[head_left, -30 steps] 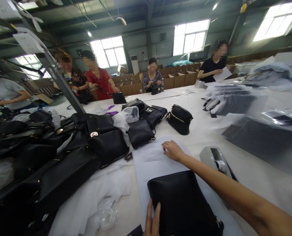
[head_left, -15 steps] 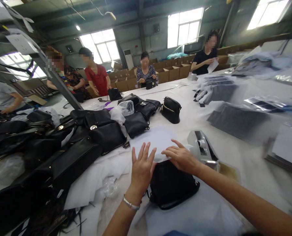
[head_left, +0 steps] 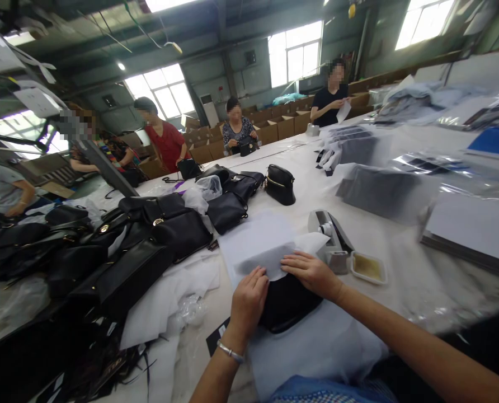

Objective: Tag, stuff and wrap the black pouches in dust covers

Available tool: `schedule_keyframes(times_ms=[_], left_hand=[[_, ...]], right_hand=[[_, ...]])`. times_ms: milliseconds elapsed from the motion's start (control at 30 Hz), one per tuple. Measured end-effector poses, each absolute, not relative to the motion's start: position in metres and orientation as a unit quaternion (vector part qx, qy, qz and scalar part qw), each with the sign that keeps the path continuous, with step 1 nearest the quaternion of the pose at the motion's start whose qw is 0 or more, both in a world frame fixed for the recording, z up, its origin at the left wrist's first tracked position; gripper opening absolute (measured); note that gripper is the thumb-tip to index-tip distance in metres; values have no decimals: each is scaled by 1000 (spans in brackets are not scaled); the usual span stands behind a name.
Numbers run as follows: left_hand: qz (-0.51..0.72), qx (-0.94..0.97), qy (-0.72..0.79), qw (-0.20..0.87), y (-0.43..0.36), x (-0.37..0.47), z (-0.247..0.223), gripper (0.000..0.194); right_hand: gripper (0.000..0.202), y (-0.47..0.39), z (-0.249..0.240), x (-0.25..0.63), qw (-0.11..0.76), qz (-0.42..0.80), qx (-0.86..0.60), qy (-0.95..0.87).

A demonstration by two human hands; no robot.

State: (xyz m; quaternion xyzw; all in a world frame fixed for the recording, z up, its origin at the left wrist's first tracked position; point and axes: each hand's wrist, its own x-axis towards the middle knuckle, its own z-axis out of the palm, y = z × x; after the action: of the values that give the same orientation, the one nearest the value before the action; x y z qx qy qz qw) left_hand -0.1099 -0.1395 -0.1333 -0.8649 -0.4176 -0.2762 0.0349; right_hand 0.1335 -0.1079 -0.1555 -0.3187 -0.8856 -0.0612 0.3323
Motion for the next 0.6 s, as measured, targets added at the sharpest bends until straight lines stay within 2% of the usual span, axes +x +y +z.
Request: schedule_keyframes(times_ms=[200,333,467,533,600], left_hand=[[-237,-872,-428,27,-162,-100,-148,50],[-226,-878,-422,25,-170,-99,-152,48],[-220,-879,-423,25,-168,-99,-154,44],[-216,-879,-423,28,-167,-100,-156,45],[-215,-880,-421,33,-166,-101,-158,45]], right_hand=[[36,-124,-159,137,305,-16,-345,-888],[34,-155,-141,151,242,39,-340,-908],[59,-206,-122,166,161,129,-275,-939],[65,-229,-121,170,125,156,-261,-944],[58,-245,-126,173,96,153,-262,-948]])
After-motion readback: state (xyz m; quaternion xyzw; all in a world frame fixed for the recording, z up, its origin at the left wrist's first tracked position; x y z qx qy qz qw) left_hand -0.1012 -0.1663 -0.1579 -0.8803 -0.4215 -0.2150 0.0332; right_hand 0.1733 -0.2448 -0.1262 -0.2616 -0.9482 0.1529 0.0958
